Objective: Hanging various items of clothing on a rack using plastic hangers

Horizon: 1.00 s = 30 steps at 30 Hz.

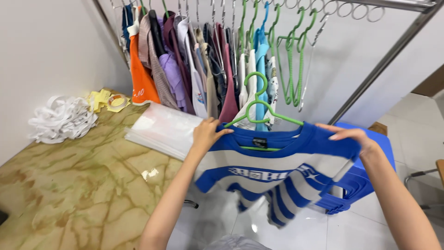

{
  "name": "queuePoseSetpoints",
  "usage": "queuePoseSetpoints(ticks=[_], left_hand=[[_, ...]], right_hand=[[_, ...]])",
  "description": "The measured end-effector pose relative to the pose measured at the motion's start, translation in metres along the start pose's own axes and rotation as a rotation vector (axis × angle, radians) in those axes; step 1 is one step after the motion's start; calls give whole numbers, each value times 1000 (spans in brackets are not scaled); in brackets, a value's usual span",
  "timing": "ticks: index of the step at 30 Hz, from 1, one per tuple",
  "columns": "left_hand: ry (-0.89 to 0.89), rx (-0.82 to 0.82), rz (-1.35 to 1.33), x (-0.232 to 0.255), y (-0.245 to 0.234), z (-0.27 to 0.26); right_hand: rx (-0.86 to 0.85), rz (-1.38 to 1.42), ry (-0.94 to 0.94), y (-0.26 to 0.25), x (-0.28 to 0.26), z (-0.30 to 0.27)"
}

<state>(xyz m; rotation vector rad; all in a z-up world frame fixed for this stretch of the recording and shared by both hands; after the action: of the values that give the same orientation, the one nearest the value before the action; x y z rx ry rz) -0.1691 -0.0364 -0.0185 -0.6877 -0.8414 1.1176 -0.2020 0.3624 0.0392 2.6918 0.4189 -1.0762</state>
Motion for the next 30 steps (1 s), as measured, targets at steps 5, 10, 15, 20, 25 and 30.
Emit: queuePoseSetpoints(ticks=[5,10,15,20,25,30], left_hand=[[238,-227,-85,50,60,45],[435,-237,-123,111,65,89],[461,-467,214,133,128,126],[343,-312,157,92,147,138],[267,-45,147,38,110,122],[230,-51,-77,29,83,113]], right_hand=[[85,80,-115,-14,-19,-44],[33,-14,-9,-39,-18,-36],[31,-97,-128,-17,-30,-45],[80,-51,-104,-3,-28,-23],[19,153,-140,-56,-29,82],[146,170,-276,-60,-21,81]])
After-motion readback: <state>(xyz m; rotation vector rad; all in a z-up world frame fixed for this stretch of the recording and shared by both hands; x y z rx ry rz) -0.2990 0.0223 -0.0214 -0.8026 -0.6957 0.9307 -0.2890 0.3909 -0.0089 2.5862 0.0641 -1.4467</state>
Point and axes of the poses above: each hand's wrist, its own z-axis towards the middle knuckle, its own y-axis out of the palm, x = y × z, the point moved 10 cm from there along z, towards the middle knuckle, and after that the axes turned 11 degrees about y, right-handed, at the moved point
